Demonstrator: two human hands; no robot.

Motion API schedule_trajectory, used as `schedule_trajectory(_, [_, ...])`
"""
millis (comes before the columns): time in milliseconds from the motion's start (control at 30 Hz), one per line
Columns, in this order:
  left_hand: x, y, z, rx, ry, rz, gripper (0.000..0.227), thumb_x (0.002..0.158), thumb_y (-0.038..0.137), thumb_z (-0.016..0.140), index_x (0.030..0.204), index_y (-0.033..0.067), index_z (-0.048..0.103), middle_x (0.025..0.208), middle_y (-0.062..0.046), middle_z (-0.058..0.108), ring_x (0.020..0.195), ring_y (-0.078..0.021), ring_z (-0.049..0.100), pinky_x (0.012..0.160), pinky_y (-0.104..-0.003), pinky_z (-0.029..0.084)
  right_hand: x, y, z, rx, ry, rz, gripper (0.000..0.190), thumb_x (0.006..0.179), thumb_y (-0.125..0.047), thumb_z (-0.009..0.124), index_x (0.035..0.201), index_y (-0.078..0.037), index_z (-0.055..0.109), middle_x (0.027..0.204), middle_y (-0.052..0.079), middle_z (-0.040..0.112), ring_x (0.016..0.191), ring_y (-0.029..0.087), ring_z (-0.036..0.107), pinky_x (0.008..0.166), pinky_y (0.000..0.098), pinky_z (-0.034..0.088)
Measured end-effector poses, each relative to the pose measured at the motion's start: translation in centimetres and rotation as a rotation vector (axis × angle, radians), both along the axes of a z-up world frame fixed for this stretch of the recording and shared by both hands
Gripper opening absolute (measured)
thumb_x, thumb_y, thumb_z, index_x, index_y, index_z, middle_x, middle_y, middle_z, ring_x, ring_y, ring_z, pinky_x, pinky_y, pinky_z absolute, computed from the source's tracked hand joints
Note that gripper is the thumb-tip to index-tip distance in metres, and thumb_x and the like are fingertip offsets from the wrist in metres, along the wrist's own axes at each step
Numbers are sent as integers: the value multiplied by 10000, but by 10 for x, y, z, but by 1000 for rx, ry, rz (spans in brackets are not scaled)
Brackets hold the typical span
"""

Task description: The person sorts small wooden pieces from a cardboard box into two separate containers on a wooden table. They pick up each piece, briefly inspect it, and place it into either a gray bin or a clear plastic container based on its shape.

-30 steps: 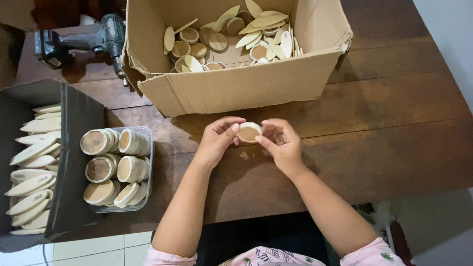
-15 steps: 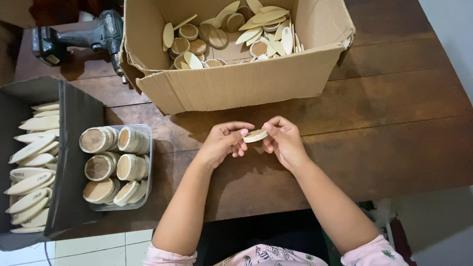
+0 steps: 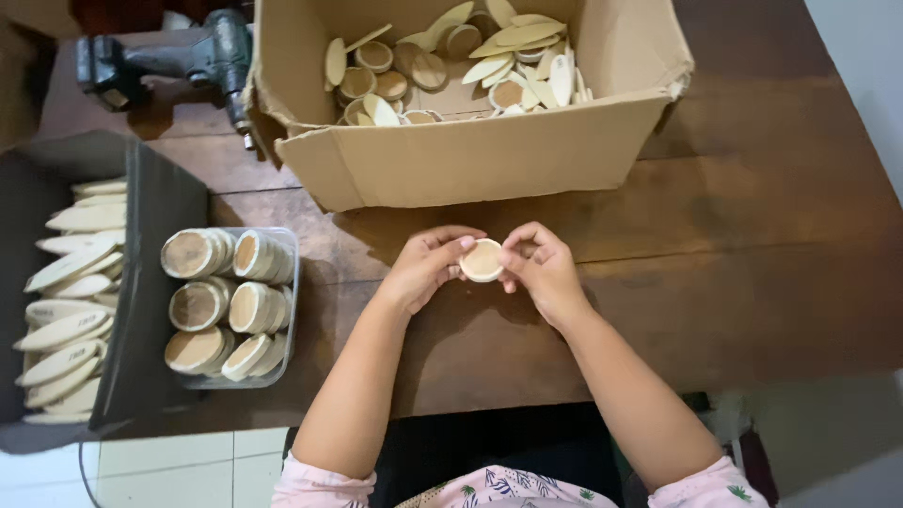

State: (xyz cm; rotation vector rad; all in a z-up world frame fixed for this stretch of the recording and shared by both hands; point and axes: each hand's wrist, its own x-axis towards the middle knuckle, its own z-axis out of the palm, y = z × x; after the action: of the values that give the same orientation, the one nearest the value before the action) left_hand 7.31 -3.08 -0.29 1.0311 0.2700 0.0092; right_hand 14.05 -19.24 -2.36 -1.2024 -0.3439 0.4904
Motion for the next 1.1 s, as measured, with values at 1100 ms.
schedule_trajectory(1100, [-135, 114, 63, 1176, 100, 984, 128, 826, -5, 559, 876, 0, 677, 962, -91, 588, 753, -141, 595, 648, -228, 529, -58, -68, 11, -597, -389, -229, 80, 913, -46, 540, 947, 8, 588, 792, 127, 629, 692, 155, 584, 650, 245, 503])
